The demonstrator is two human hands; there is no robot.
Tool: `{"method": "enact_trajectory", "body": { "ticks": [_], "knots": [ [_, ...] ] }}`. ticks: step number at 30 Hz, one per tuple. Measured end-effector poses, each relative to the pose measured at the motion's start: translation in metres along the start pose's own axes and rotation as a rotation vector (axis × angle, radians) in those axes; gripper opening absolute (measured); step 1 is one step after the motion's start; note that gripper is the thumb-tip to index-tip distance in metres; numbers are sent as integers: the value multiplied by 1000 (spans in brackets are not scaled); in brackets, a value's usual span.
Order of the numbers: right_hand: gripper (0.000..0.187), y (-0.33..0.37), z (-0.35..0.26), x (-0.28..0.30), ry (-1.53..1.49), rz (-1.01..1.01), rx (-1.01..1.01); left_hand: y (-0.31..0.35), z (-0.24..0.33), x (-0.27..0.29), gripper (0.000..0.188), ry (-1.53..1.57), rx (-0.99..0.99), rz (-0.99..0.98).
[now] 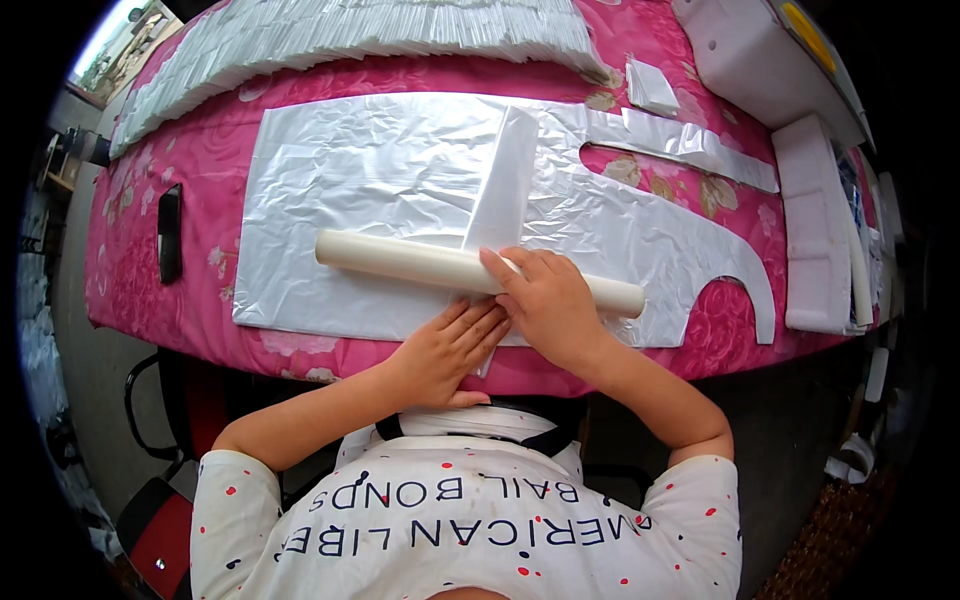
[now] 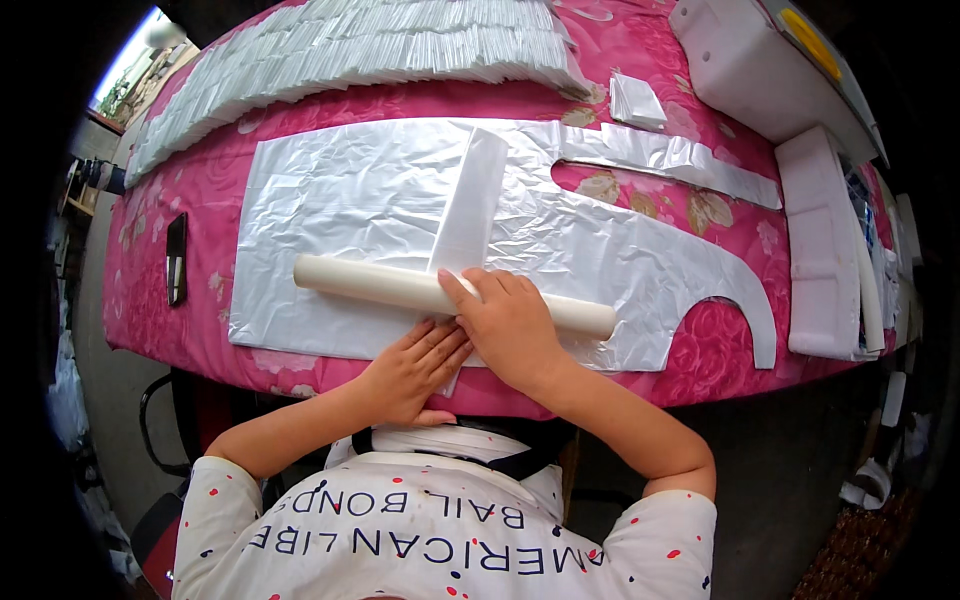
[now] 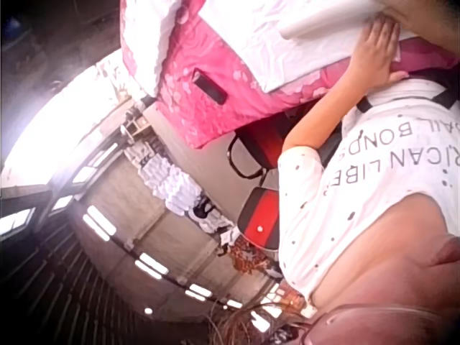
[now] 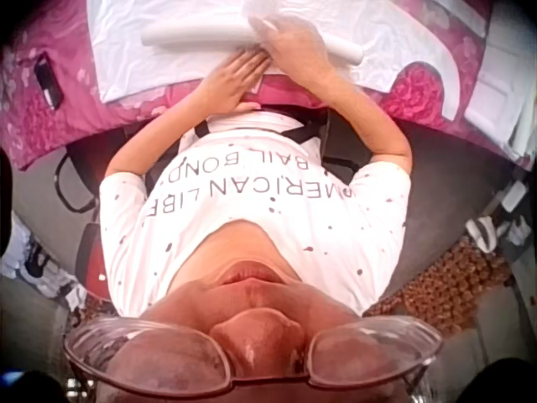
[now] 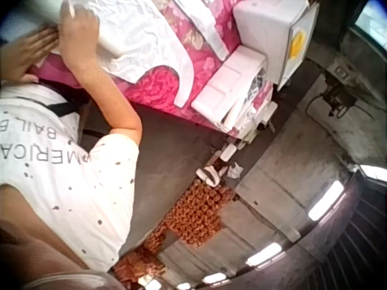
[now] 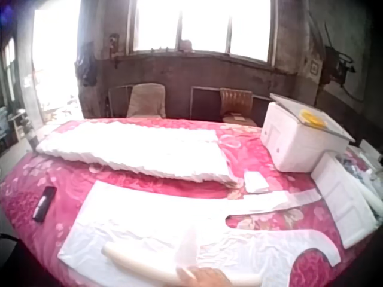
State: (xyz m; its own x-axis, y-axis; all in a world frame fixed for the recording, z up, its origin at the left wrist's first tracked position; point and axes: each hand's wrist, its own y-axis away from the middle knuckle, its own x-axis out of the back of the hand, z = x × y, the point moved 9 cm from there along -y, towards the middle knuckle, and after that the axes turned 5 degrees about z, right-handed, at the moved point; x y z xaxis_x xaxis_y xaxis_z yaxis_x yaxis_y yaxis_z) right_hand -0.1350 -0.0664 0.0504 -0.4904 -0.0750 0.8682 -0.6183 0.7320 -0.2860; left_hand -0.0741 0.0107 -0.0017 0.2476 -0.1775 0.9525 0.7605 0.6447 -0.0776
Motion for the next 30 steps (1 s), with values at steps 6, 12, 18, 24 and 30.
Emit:
{"method": "enact_trajectory", "body": {
  "ticks": [6, 12, 18, 24, 30],
  "knots": [
    [48, 21, 72, 42, 287, 143, -163, 0, 5, 9, 82, -9, 14, -14],
    [49, 68, 158, 108, 345, 325, -578, -1, -2, 16, 80, 186, -134, -10],
    [46, 44, 50, 51, -30, 86, -161, -2, 6, 3, 76, 149, -100, -27],
    [47, 7, 13, 20, -5, 70, 86, 2, 22, -5, 72, 20, -25, -21],
    [45, -56, 70, 17, 72, 188, 73, 2, 24, -7, 75, -28, -29, -33]
  ]
}}
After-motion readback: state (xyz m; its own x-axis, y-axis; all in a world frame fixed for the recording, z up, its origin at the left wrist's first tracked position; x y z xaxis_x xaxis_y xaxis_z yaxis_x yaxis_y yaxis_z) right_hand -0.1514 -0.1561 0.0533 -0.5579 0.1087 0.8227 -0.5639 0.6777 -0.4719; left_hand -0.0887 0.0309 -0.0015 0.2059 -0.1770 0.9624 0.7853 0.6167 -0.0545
